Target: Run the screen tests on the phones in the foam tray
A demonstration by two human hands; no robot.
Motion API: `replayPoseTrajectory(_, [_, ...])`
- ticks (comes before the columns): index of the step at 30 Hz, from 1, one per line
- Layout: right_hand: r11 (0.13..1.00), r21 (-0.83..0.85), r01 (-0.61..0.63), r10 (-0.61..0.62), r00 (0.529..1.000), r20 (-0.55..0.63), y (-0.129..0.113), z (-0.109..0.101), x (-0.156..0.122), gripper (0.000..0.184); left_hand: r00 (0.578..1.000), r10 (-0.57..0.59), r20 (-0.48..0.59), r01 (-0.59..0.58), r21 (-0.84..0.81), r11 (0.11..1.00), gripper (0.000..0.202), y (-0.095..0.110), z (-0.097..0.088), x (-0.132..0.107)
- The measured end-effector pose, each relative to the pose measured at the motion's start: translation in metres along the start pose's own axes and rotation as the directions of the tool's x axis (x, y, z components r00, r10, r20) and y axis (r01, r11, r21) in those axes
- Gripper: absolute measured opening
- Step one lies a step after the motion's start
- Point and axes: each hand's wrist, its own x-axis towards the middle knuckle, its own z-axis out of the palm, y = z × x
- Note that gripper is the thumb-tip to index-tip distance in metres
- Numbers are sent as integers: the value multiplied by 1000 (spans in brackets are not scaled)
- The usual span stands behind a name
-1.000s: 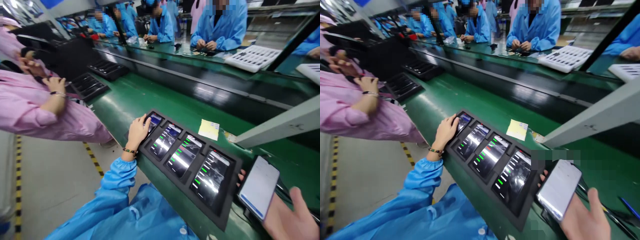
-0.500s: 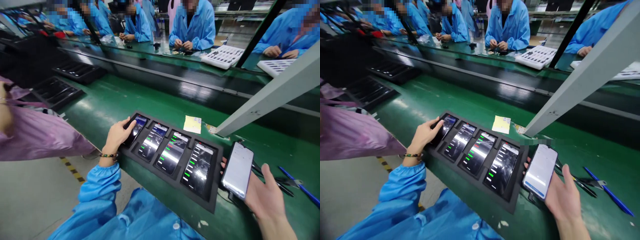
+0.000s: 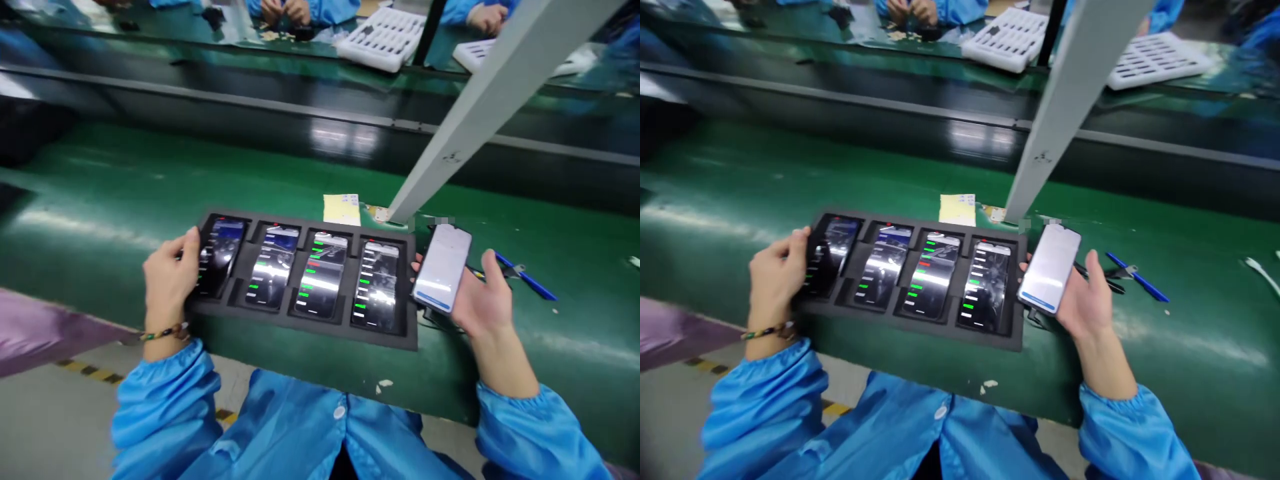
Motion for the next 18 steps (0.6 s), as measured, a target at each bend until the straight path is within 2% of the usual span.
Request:
replayPoseTrajectory(3, [1000,-2,18,-18,1000,15,0,7,-1,85,1000,-15,-17,16,48,999,71,6,-1,0])
replayPoseTrajectory(8, [996,-24,81,-80,996,44,-3,10,-6,79,999,-35,-22,40,230,972,69,15,-5,-2])
replayPoseTrajectory(13, [990,-33,137,-136,990,48,-6,5,-12,65,999,-37,-34,44,227,973,76,24,-5,-8])
replayPoseTrajectory(18, [966,-146,212,-198,975,105,-3,9,-16,80,999,-31,-31,38,256,966,76,25,-5,-8])
